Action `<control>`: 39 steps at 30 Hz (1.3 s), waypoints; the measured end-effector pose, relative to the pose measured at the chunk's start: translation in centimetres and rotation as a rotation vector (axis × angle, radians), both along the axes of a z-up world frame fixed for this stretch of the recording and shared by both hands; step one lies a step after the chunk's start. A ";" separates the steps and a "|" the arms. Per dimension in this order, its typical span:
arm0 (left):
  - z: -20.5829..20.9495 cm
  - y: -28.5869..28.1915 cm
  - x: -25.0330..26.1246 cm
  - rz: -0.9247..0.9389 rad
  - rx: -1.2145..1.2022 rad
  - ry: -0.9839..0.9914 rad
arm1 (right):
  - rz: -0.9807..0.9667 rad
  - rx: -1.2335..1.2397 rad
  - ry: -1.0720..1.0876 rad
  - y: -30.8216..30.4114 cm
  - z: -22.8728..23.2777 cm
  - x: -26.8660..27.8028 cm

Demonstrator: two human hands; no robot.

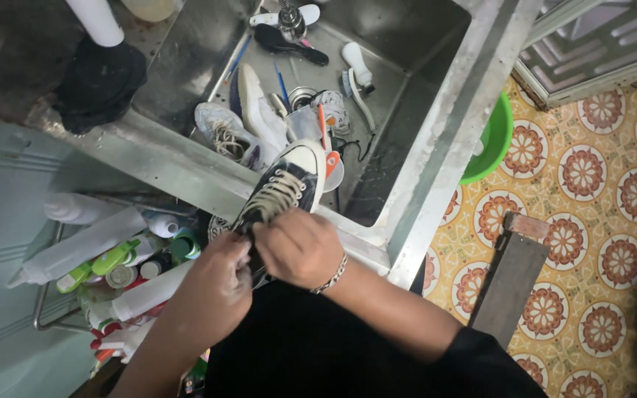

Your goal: Cleaning a pair of sneakers in a utility sink using soap and a brush.

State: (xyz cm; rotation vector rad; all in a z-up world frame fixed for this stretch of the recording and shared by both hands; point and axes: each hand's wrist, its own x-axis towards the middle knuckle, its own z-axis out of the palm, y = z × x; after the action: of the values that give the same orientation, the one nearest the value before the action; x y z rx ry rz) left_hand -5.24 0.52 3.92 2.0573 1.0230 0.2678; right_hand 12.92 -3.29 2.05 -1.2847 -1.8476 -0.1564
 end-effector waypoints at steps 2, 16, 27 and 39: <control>-3.2 -0.5 -0.8 0.212 -0.483 -0.208 | -0.015 -0.004 0.018 -0.5 -0.4 -0.6; -4.7 -0.5 1.7 0.947 -1.250 -1.245 | -0.224 -0.363 0.738 4.1 -10.0 11.0; -8.3 0.0 0.8 0.798 -1.261 -1.323 | -0.019 -0.837 -0.702 16.4 -34.7 21.7; -9.7 1.0 1.4 0.925 -1.258 -1.063 | -0.093 -1.292 -1.117 16.5 -27.6 21.1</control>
State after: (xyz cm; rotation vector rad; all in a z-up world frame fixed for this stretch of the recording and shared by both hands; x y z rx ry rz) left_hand -3.89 1.53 -5.81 0.1091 0.9251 0.7978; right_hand 34.04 13.25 -25.53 -2.4625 -3.0140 0.4647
